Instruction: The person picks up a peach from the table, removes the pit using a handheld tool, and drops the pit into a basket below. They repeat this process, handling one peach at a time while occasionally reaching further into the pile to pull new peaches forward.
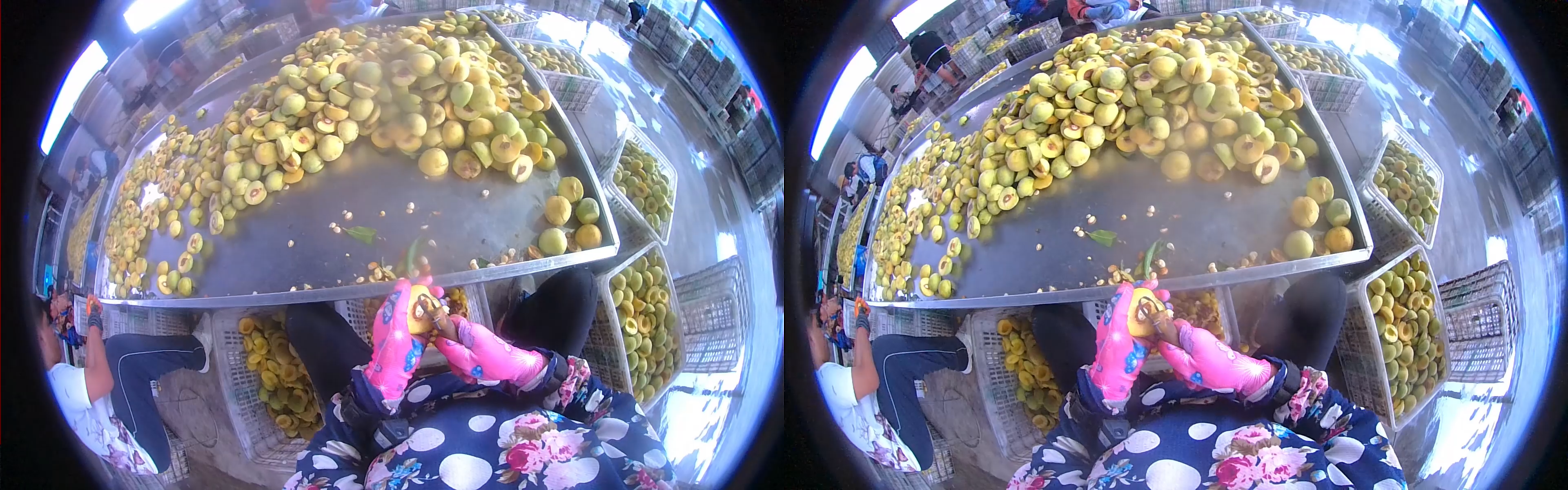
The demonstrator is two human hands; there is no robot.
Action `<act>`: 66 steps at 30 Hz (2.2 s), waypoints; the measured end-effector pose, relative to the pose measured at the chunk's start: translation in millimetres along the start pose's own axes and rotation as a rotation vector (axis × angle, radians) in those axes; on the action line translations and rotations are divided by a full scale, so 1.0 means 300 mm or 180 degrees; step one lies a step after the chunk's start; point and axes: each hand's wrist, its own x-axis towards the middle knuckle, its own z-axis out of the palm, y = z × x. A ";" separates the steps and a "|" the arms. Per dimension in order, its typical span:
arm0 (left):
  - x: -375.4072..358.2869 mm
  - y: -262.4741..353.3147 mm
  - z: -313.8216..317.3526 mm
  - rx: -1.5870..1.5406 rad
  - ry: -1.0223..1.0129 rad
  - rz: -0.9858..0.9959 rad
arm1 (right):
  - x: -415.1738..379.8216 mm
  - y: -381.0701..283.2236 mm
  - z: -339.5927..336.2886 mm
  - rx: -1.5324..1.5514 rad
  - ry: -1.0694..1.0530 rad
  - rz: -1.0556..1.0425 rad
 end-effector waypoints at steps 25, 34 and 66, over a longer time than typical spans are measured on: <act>0.088 -0.061 -0.079 0.0471 0.0041 0.0203 | 0.057 0.059 -0.036 -0.2005 0.0594 -0.0515; 0.085 -0.090 -0.096 0.0210 0.0056 0.0412 | 0.086 0.108 0.000 -0.2148 0.0761 -0.0820; 0.082 -0.111 -0.110 0.0345 -0.0053 0.0291 | 0.028 0.045 -0.053 -0.2130 0.0347 -0.0307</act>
